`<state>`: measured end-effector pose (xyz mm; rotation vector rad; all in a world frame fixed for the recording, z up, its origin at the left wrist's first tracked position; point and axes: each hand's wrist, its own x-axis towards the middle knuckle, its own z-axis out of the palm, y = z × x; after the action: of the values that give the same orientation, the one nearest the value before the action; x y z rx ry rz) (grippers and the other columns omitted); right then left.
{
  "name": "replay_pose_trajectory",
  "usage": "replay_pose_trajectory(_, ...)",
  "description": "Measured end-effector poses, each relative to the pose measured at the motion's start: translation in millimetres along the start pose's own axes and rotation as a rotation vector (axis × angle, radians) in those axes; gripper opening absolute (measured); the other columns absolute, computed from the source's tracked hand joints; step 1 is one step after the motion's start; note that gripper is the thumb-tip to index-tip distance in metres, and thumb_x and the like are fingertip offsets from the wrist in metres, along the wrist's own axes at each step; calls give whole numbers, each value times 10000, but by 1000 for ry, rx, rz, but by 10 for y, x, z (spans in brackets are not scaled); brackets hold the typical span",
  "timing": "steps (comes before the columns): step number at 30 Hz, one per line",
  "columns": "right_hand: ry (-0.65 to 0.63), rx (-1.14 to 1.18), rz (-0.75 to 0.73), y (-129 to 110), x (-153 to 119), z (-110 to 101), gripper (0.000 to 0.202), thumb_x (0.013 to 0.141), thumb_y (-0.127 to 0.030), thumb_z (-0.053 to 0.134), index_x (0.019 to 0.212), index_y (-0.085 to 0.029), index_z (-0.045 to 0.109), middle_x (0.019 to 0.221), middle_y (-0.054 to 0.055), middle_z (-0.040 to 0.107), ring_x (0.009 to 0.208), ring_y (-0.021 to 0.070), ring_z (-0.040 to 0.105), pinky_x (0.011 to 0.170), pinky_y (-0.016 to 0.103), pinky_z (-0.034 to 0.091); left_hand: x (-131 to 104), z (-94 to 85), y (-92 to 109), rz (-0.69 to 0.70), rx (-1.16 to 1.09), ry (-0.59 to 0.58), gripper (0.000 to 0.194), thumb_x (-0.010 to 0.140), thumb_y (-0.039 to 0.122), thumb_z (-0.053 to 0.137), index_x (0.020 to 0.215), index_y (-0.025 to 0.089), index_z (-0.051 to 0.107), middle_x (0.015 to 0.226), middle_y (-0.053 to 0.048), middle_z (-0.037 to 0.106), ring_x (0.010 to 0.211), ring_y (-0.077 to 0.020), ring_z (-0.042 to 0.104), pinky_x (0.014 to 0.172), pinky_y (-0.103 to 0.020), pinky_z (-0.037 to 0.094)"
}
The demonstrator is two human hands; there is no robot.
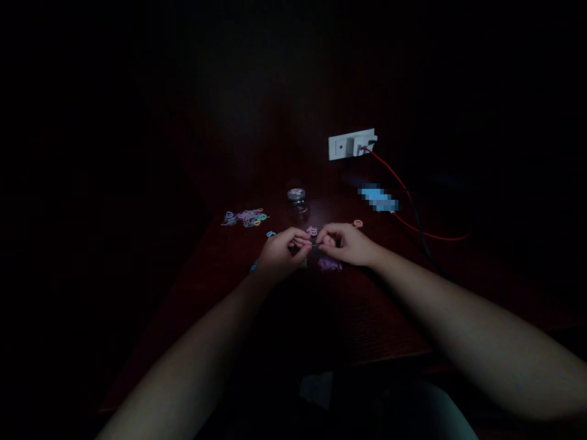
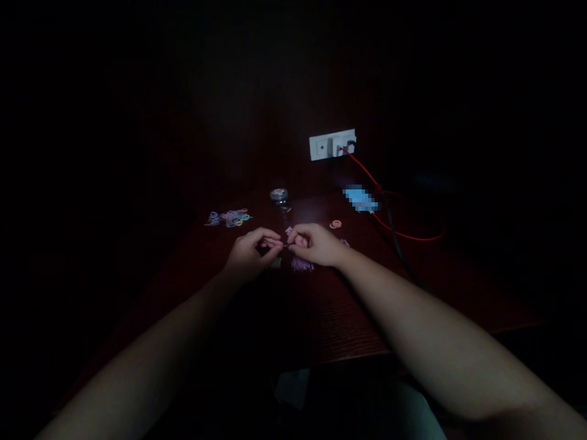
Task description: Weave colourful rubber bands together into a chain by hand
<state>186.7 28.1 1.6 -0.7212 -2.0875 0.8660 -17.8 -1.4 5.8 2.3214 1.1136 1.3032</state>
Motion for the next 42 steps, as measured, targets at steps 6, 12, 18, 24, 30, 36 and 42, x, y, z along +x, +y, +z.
replay_pose_trajectory(6,11,-20,-4,-22,12,9,163,794,-288,605,771,-127,626,602,-24,490,546,86,411,515,217,330,0,-16,26,2,13,-20,144,779,193,652,920,175,629,851,-19,709,760,-120,686,710,-230,571)
replay_pose_trajectory(12,-2,-19,16,-37,2,4,156,794,-277,591,777,-124,618,602,-24,498,533,81,410,501,212,324,3,-17,26,-12,-3,-23,148,774,191,653,919,175,628,848,-18,708,758,-118,684,708,-229,571)
replay_pose_trajectory(18,14,-29,13,-49,-1,7,145,788,-269,592,767,-127,612,609,-18,504,542,84,415,503,214,330,2,-39,35,-29,-38,-37,176,777,194,650,949,171,627,906,-40,719,816,-139,690,760,-269,582)
replay_pose_trajectory(24,8,-32,5,-63,2,3,157,794,-277,585,770,-124,614,612,-18,505,547,87,426,515,220,337,-9,-30,19,-22,-61,-72,195,780,201,655,970,169,623,910,-40,725,811,-139,701,760,-263,590)
replay_pose_trajectory(30,-6,12,12,-64,-1,5,149,792,-278,602,818,-132,593,596,-43,460,529,78,396,492,207,307,-12,-29,21,-21,-39,-46,153,797,213,644,945,174,629,885,-30,723,788,-128,701,731,-239,588)
replay_pose_trajectory(36,-12,-28,-8,-48,0,5,177,783,-309,640,791,-140,589,587,-49,437,534,79,381,503,209,307,-13,-22,8,-17,-39,-47,162,796,227,649,948,175,630,891,-35,720,793,-134,699,735,-251,590)
replay_pose_trajectory(42,-13,-19,-10,-46,-1,3,135,797,-268,604,765,-137,587,608,-29,474,545,83,399,511,214,327,-9,-23,14,-21,-36,-40,164,786,221,653,942,176,631,869,-33,720,778,-135,698,719,-247,585)
